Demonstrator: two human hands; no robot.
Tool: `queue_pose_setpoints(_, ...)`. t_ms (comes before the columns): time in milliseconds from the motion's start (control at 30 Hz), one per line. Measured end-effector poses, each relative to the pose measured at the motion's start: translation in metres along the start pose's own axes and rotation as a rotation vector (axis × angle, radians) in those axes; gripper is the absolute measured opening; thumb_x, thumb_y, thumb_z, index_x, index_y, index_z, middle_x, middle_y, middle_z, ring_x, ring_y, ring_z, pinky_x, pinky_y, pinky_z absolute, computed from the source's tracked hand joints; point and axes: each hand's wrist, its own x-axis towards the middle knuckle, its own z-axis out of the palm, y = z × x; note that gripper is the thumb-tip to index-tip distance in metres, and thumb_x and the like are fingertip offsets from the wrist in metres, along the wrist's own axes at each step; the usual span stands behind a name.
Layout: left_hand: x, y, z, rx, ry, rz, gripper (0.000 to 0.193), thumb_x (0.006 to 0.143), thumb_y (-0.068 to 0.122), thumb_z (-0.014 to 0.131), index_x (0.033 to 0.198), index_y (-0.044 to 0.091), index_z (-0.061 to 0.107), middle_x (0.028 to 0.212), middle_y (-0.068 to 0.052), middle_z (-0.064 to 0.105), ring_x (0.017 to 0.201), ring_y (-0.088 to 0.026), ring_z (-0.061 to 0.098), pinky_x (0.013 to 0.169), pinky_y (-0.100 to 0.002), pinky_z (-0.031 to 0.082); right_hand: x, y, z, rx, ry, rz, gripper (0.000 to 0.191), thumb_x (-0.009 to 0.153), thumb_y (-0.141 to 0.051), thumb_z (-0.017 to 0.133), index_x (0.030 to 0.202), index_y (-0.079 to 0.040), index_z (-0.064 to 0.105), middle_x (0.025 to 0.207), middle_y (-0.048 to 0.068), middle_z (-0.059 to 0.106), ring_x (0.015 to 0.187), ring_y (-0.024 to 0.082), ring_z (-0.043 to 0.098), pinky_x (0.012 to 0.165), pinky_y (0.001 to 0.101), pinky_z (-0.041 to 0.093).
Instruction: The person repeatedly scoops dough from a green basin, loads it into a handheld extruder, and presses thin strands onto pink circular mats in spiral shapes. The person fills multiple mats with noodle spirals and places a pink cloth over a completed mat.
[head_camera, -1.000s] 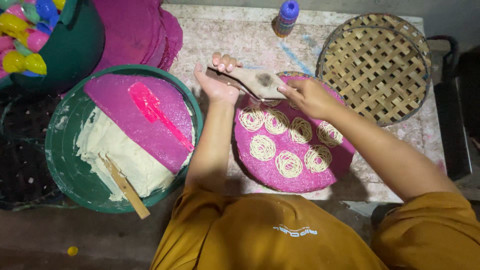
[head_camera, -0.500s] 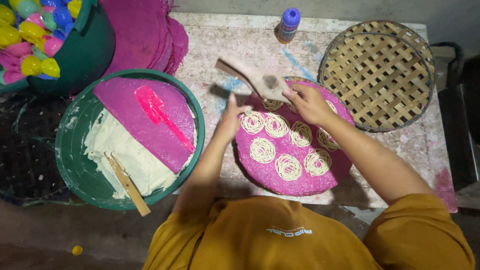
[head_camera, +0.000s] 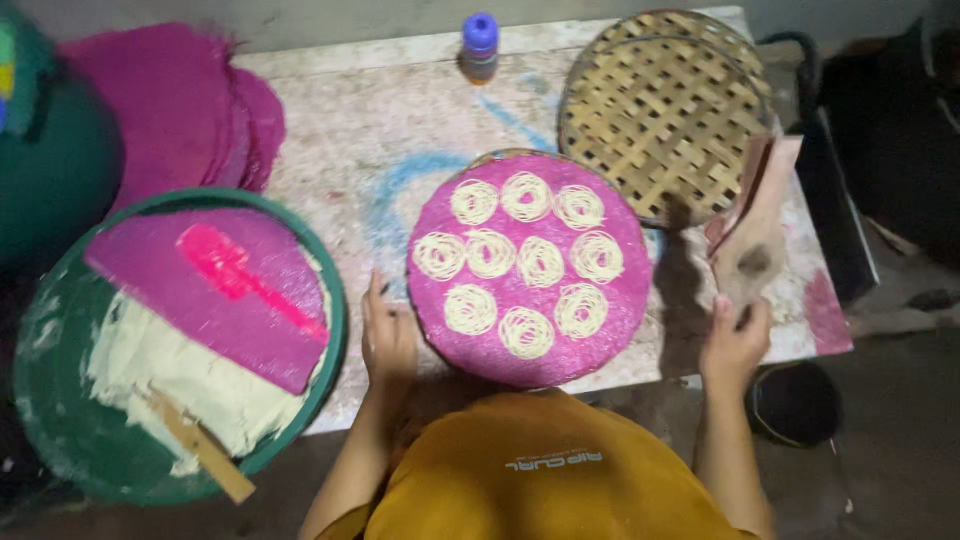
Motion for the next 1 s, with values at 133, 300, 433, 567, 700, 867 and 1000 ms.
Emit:
queue_pose_setpoints(133, -0.001, -0.044, 0.039, -0.93, -0.065, -0.611, 0.057, 0.103, 0.024, 0.037, 0.158, 0.01, 0.03, 0.15, -0.017, 0.051, 0.127, -0.026, 0.054, 0.106, -0.039, 0.044, -0.038, 0.032, -0.054, -0.636, 0.105, -0.01, 0.061, 0.09, -0.05, 0.086, 0.118, -0.001, 0.063, 0.099, 0.021, 0.07, 0.086, 0.041, 0.066, 0.072, 0.0497, 0.05)
queue_pose_setpoints(300, -0.021, -0.051, 0.044, -1.146, -0.189, -0.861, 0.053, 0.107, 0.03, 0.031, 0.154, 0.006, 0.04, 0.143, -0.011, 0.059, 0.121, -0.023, 0.06, 0.101, -0.038, 0.048, -0.053, 0.024, -0.061, -0.728, 0.037, 0.11, 0.061, 0.084, -0.053, 0.087, 0.117, -0.006, 0.067, 0.102, 0.017, 0.071, 0.087, 0.041, 0.067, 0.071, 0.0521, 0.05)
queue_pose_setpoints(433, -0.027, -0.035, 0.038, -1.135, -0.247, -0.783, 0.049, 0.105, 0.013, 0.036, 0.154, 0.005, 0.041, 0.137, -0.013, 0.062, 0.114, -0.024, 0.063, 0.099, -0.039, 0.05, -0.042, 0.004, -0.052, -0.7, 0.001, 0.089, 0.06, 0.078, -0.05, 0.087, 0.113, -0.006, 0.067, 0.097, 0.017, 0.07, 0.082, 0.041, 0.067, 0.065, 0.0517, 0.049)
queue_pose_setpoints(567, -0.027, -0.024, 0.038, -1.193, -0.201, -0.801, 0.049, 0.104, 0.009, 0.039, 0.153, 0.006, 0.038, 0.135, -0.015, 0.062, 0.114, -0.025, 0.065, 0.101, -0.042, 0.051, -0.025, -0.009, -0.041, -0.96, 0.082, -0.238, 0.043, 0.072, -0.039, 0.078, 0.104, -0.011, 0.071, 0.103, 0.017, 0.069, 0.096, 0.036, 0.068, 0.078, 0.0464, 0.052)
queue_pose_setpoints(700, -0.027, -0.024, 0.038, -1.268, -0.239, -0.702, 0.058, 0.098, 0.003, 0.043, 0.155, 0.009, 0.032, 0.138, -0.015, 0.058, 0.119, -0.026, 0.063, 0.104, -0.044, 0.05, -0.014, -0.011, 0.009, -0.015, -0.38, 0.153, 0.027, 0.104, -0.009, 0.056, 0.125, -0.003, 0.07, 0.113, 0.024, 0.069, 0.097, 0.031, 0.065, 0.089, 0.0432, 0.052)
queue_pose_setpoints(867, -0.026, -0.021, 0.035, -1.307, -0.317, -0.528, 0.066, 0.093, -0.002, 0.045, 0.156, 0.009, 0.03, 0.146, -0.016, 0.053, 0.126, -0.026, 0.059, 0.106, -0.044, 0.049, -0.018, -0.019, 0.051, 1.044, -0.59, 0.873, 0.045, 0.1, -0.002, 0.043, 0.145, 0.0, 0.05, 0.135, 0.017, 0.063, 0.112, 0.023, 0.067, 0.095, 0.0362, 0.055)
queue_pose_setpoints(1000, -0.023, -0.002, 0.029, -1.248, -0.287, -0.555, 0.067, 0.095, 0.001, 0.047, 0.158, 0.01, 0.027, 0.146, -0.016, 0.053, 0.125, -0.028, 0.058, 0.103, -0.046, 0.049, -0.015, -0.035, 0.042, 1.133, -0.726, 0.714, 0.061, 0.094, 0.0, 0.045, 0.155, -0.005, 0.04, 0.137, 0.015, 0.061, 0.11, 0.022, 0.066, 0.09, 0.0369, 0.056)
